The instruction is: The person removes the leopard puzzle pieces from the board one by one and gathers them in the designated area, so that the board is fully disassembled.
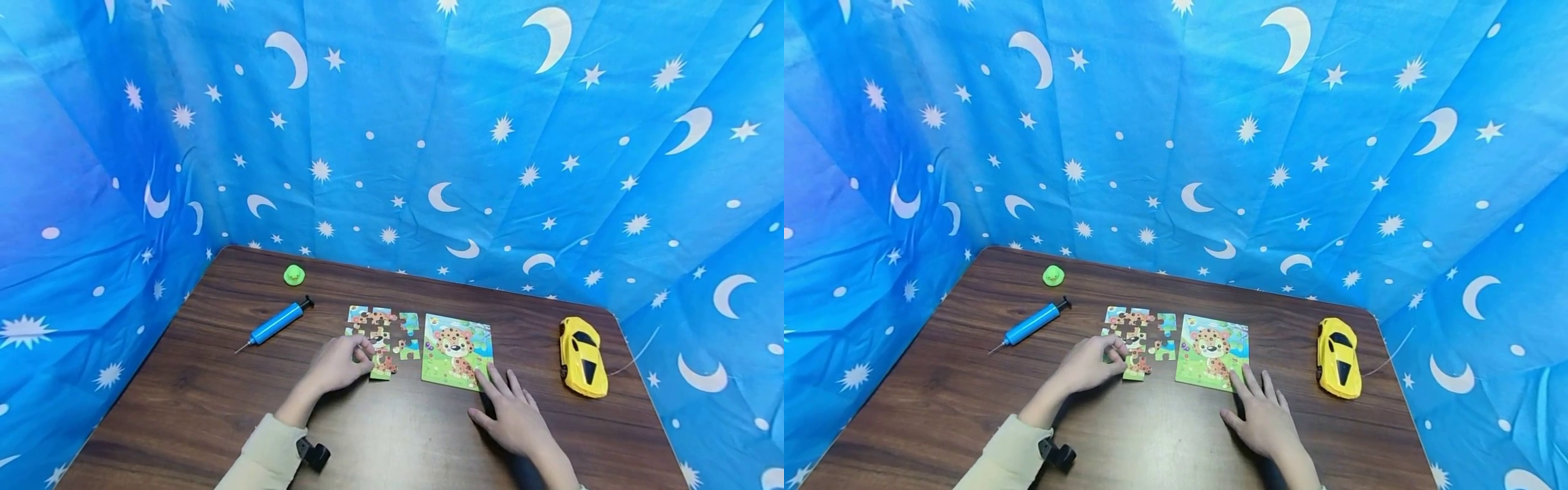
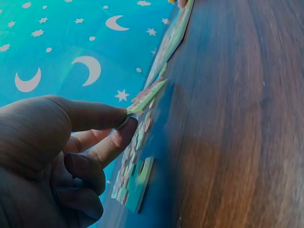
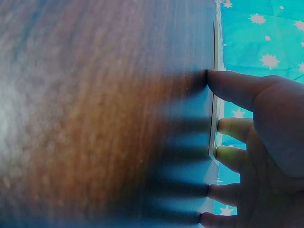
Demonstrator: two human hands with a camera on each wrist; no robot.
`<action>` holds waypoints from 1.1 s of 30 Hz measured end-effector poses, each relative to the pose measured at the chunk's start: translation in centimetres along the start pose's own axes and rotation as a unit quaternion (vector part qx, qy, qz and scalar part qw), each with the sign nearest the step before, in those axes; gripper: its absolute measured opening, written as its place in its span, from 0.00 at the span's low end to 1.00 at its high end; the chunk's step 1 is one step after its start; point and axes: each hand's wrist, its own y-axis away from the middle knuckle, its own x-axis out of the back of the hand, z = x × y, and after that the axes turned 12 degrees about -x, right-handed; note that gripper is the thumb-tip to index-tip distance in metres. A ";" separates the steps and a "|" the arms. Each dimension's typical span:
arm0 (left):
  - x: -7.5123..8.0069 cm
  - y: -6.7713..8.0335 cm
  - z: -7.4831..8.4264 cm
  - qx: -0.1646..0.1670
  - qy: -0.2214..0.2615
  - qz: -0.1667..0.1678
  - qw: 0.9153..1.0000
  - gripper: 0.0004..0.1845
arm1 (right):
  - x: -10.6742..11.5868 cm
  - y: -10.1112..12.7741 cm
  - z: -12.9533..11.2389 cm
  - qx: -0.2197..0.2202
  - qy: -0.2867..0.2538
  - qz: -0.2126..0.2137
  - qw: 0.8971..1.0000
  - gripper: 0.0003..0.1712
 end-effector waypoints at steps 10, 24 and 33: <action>-0.3 0.0 -0.5 0.018 -0.061 0.002 0.998 0.07 | -0.3 -0.1 0.1 0.000 -0.002 0.001 1.000 0.47; -0.7 -0.2 -0.6 0.011 -0.079 0.019 0.997 0.05 | -0.1 0.2 0.0 0.009 -0.008 0.008 1.000 0.47; -1.1 -0.6 0.4 -0.015 -0.070 0.020 0.997 0.05 | -0.1 0.0 0.4 0.012 -0.011 0.011 1.000 0.48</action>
